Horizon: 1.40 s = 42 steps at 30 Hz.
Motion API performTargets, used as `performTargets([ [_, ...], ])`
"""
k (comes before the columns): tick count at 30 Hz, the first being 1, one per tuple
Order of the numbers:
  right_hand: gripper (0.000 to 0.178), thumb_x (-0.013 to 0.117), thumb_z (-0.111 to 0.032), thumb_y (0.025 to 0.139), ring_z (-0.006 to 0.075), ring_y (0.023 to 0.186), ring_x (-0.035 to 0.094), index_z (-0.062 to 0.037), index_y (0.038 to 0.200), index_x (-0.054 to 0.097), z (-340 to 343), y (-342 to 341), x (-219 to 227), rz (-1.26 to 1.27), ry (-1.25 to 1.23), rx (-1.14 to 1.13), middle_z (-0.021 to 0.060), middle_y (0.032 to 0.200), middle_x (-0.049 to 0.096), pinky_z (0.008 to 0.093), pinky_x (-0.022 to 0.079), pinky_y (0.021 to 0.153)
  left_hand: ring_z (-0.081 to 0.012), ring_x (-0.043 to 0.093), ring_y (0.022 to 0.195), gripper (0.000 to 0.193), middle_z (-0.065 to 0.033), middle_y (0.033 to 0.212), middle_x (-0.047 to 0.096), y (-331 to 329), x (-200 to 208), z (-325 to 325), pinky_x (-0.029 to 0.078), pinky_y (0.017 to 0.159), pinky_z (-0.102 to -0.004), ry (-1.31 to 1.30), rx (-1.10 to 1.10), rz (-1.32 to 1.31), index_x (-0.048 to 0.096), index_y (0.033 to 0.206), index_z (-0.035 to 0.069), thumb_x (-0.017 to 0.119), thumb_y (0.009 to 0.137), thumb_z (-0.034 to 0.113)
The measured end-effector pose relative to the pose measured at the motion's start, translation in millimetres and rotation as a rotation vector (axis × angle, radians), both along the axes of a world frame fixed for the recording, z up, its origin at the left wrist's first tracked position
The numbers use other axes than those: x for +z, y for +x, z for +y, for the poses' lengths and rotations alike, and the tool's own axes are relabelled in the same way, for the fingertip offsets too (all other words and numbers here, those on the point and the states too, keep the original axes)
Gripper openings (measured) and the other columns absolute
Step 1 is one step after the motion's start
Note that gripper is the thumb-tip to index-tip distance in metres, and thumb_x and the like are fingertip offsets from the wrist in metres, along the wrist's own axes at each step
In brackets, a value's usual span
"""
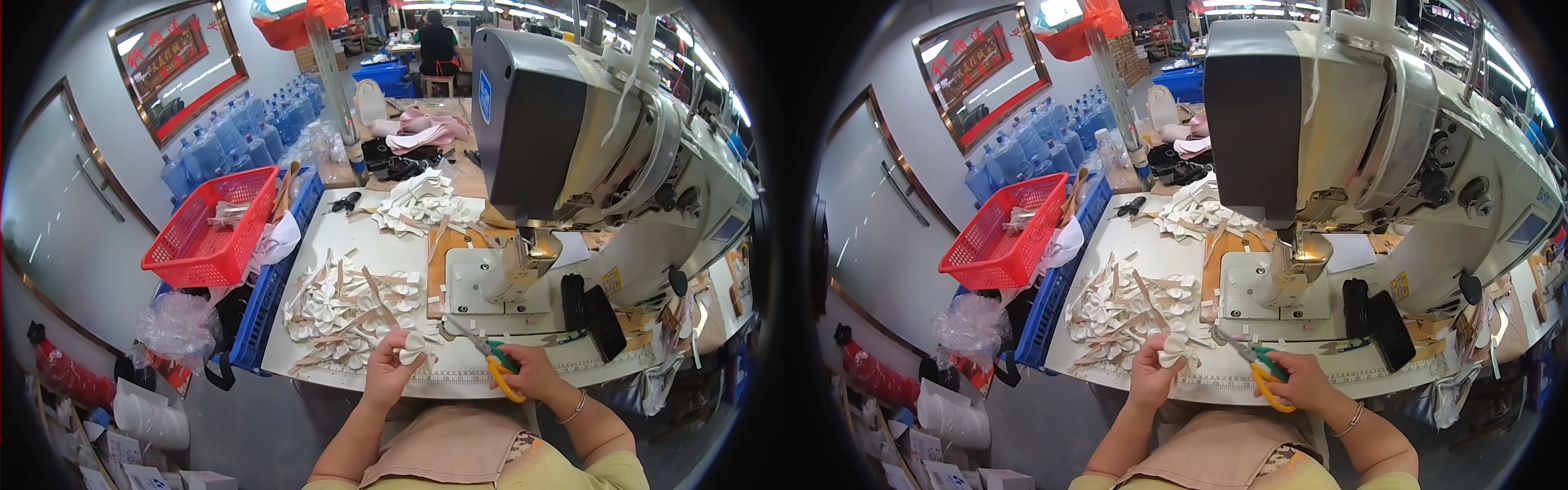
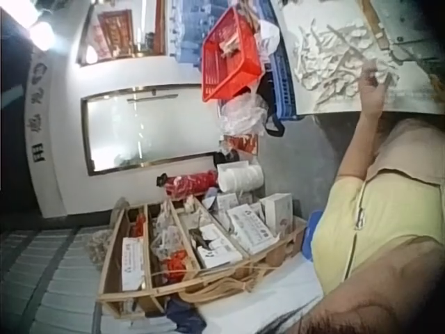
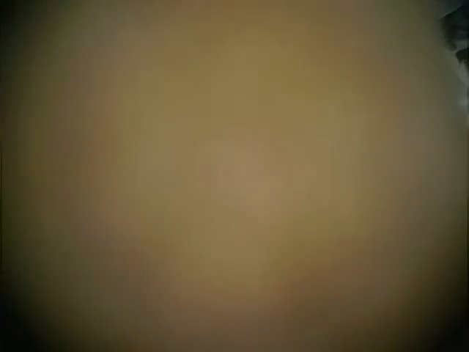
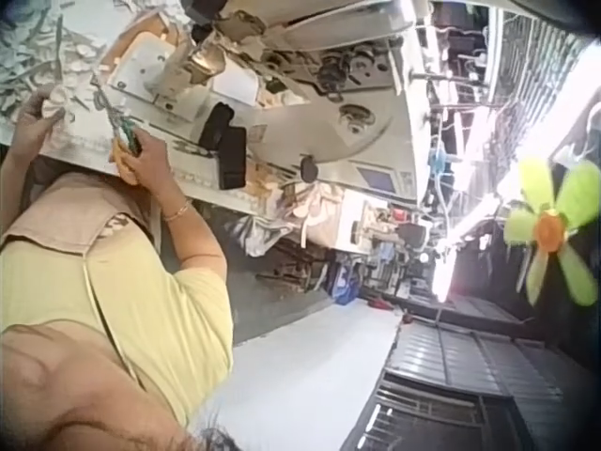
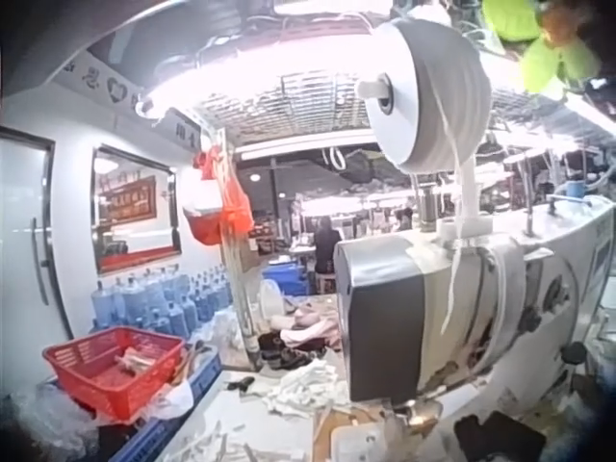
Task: Trimming excess leather and material from white shoe components using scissors.
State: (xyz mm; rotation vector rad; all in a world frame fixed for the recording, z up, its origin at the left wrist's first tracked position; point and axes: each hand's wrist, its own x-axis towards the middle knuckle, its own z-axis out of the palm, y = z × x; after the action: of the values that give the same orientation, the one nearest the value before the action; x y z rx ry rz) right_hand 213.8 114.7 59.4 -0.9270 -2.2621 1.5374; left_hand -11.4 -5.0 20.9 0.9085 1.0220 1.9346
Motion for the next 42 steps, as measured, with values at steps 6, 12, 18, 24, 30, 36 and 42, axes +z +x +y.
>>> performTargets([
  [6,0.051,0.079,-0.018,0.062,0.0212,0.069,0.063,-0.0006,0.106,0.059,18,25,-14,-0.101,0.485,-0.207,0.0123,0.083,0.062,0.0299,0.05,0.062,-0.0344,0.053,0.099,0.036,-0.0182,0.106,0.053,-27,38,44,0.045,0.085,-0.0384,-0.195,0.199,1.154,0.055,0.102,0.002,0.072,0.074,0.017],
  [12,0.055,0.079,-0.024,0.058,0.0316,0.081,0.061,-0.0031,0.104,0.057,10,38,-43,-0.093,0.65,-0.324,0.0136,0.094,0.059,0.0378,0.051,0.069,-0.0321,0.055,0.102,0.031,-0.017,0.105,0.059,-65,69,164,0.044,0.087,-0.0383,-0.392,0.074,1.209,0.061,0.105,0.003,0.065,0.08,0.019],
  [18,0.058,0.08,-0.027,0.058,0.0288,0.075,0.061,-0.0043,0.107,0.057,8,37,-48,-0.027,0.628,-0.345,0.0121,0.093,0.06,0.0352,0.051,0.066,-0.0372,0.056,0.101,0.036,-0.0246,0.109,0.056,-81,-11,265,0.047,0.084,-0.0434,-0.594,0.347,1.506,0.046,0.121,0.001,0.048,0.085,0.008],
  [24,0.059,0.08,-0.028,0.06,0.0272,0.072,0.062,-0.003,0.108,0.057,13,42,-56,0.01,0.721,-0.327,0.0121,0.094,0.06,0.0349,0.051,0.063,-0.0371,0.062,0.085,0.054,-0.0233,0.092,0.063,-79,27,241,0.049,0.08,-0.0423,-0.578,0.35,1.122,0.04,0.127,0.001,0.058,0.076,0.007],
  [30,0.047,0.077,-0.007,0.068,0.0171,0.081,0.062,-0.0015,0.103,0.046,6,-7,-51,0.311,0.287,-0.406,0.0113,0.094,0.061,0.0295,0.051,0.068,-0.0163,0.063,0.074,0.043,-0.0085,0.092,0.06,-27,75,115,0.056,0.064,-0.0254,-0.212,-0.055,0.183,0.048,0.117,-0.001,0.065,0.078,-0.001],
  [36,0.039,0.07,-0.002,0.077,0.0168,0.083,0.063,0.0002,0.106,0.043,-18,-70,-9,0.586,-0.202,-0.221,0.0131,0.105,0.059,0.0286,0.054,0.071,-0.0132,0.061,0.079,0.03,-0.0059,0.091,0.062,9,24,41,0.052,0.071,-0.0257,-0.201,-0.039,0.051,0.054,0.109,0.001,0.065,0.081,0.001],
  [42,0.033,0.076,-0.01,0.074,0.0071,0.074,0.058,-0.0011,0.095,0.052,-2,-64,-3,0.286,-0.026,-0.124,0.0045,0.083,0.063,0.0228,0.048,0.067,-0.0099,0.059,0.085,0.04,-0.0033,0.093,0.063,-13,33,27,0.048,0.077,-0.0243,-0.154,-0.045,0.102,0.054,0.117,-0.001,0.067,0.079,0.002],
])
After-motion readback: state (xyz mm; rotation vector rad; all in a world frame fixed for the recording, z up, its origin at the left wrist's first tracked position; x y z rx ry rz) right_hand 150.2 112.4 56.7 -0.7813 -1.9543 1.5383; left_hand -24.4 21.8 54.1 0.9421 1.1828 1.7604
